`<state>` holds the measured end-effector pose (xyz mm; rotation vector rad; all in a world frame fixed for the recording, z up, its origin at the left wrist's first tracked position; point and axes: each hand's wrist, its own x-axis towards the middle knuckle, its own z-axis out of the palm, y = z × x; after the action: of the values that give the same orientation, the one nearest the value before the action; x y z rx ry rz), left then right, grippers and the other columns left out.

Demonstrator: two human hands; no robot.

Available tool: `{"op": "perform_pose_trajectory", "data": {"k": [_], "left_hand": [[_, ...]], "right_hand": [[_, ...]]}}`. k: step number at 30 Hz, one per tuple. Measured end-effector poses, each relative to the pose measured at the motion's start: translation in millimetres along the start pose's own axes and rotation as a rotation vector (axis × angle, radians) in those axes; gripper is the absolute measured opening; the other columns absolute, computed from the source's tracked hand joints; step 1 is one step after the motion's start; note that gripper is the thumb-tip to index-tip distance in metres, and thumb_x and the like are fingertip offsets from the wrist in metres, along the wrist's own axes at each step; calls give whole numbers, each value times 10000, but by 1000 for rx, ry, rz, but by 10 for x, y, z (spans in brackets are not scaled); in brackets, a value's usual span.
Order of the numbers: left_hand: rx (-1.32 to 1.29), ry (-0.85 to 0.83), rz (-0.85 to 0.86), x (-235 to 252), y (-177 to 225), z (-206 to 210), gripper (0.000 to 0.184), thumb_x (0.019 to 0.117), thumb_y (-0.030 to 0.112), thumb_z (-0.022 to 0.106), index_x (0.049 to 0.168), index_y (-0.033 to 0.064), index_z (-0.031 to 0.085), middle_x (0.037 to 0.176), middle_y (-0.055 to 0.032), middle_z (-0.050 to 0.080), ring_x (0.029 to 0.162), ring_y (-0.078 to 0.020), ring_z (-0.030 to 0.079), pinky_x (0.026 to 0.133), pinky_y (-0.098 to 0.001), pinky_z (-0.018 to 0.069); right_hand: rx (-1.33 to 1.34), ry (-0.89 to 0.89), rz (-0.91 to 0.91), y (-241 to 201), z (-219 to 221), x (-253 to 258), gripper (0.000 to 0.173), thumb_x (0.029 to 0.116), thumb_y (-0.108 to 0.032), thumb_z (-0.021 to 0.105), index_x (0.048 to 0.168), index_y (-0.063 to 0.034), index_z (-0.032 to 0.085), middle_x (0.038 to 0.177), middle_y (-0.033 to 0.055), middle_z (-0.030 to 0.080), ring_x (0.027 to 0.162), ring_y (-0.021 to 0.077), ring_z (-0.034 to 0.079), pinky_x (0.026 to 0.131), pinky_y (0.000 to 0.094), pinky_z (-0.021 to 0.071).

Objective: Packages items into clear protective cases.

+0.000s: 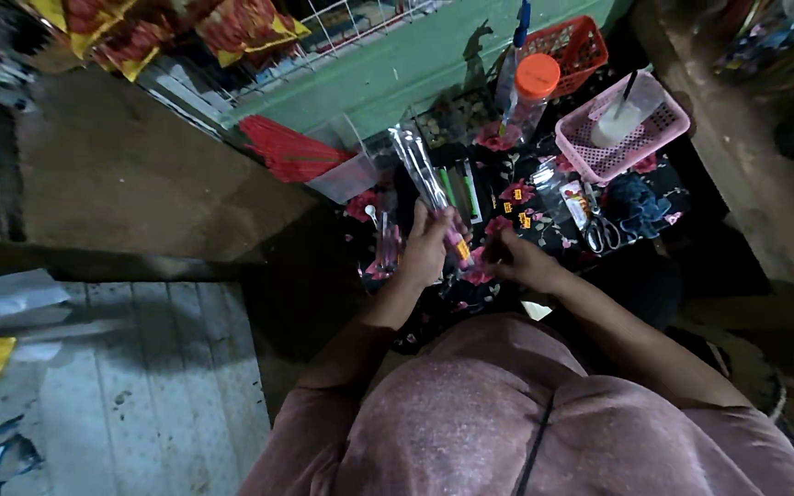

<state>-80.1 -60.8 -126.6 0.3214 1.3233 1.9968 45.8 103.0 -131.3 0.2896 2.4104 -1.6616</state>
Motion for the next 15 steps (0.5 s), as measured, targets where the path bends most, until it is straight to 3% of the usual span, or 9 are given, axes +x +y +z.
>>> {"op": "perform_pose_trajectory", "data": {"k": [2,5,6,8,10,11,12,14,15], "left_hand": [[171,-83,98,-19,-89,-47,463,1042,156,485,1438,26,283,1007,-18,592,879,-113,657,851,-347,589],[386,-143,199,-67,-187,-63,519,1021,151,523,1446,-67,322,1176,-86,596,1002,-64,630,893,-278,555],[422,-166,223,-78,-216,-66,512,1023,146,525,1438,-75,323,1184,-92,601,1006,-57,631,895,-274,555],[456,-189,259,-92,-259,-53,455,1019,136,538,1383,-70,360,1076,-58,614,890,-31,630,803,-242,562],[486,-208,276,-101,-280,-44,437,1010,124,559,1363,-69,390,1048,-51,620,855,-21,623,780,-223,556],[507,-212,288,-99,-300,-53,445,1003,123,577,1361,-75,401,1053,-64,630,856,-25,627,778,-226,556],[536,-214,289,-99,-319,-70,460,996,129,593,1361,-83,410,1067,-83,639,880,-35,635,798,-237,559],[601,-214,282,-110,-375,-131,495,981,146,624,1371,-87,427,1091,-113,660,938,-68,658,855,-275,571],[649,-211,267,-133,-395,-163,500,978,151,637,1377,-75,438,1086,-123,669,939,-92,668,860,-299,576]], "right_hand": [[-43,95,-38,-152,-140,19,457,965,-73,650,1367,75,490,1174,194,665,1058,248,675,957,422,550],[-67,218,-201,-466,-344,51,414,995,-191,602,1321,57,542,1162,141,657,998,157,660,886,329,554],[-65,237,-245,-580,-392,72,442,990,-234,597,1331,41,532,1173,113,644,997,115,648,866,283,553],[-73,251,-327,-766,-442,128,626,961,-310,633,1441,39,433,1219,112,618,1027,111,631,857,261,548],[-128,256,-384,-877,-455,189,816,921,-380,689,1531,19,323,1221,105,602,958,103,624,787,244,550],[-167,254,-396,-923,-453,201,811,915,-374,711,1521,17,341,1208,105,600,903,99,619,736,235,544],[-226,248,-401,-965,-455,197,713,927,-342,718,1456,34,424,1181,119,608,868,112,624,722,249,551],[-351,245,-452,-1002,-447,192,331,963,-211,697,1140,62,641,1044,172,659,836,186,650,757,317,564],[-407,246,-492,-981,-437,198,211,972,-158,670,1008,50,677,961,170,670,818,206,653,766,335,557]]}}
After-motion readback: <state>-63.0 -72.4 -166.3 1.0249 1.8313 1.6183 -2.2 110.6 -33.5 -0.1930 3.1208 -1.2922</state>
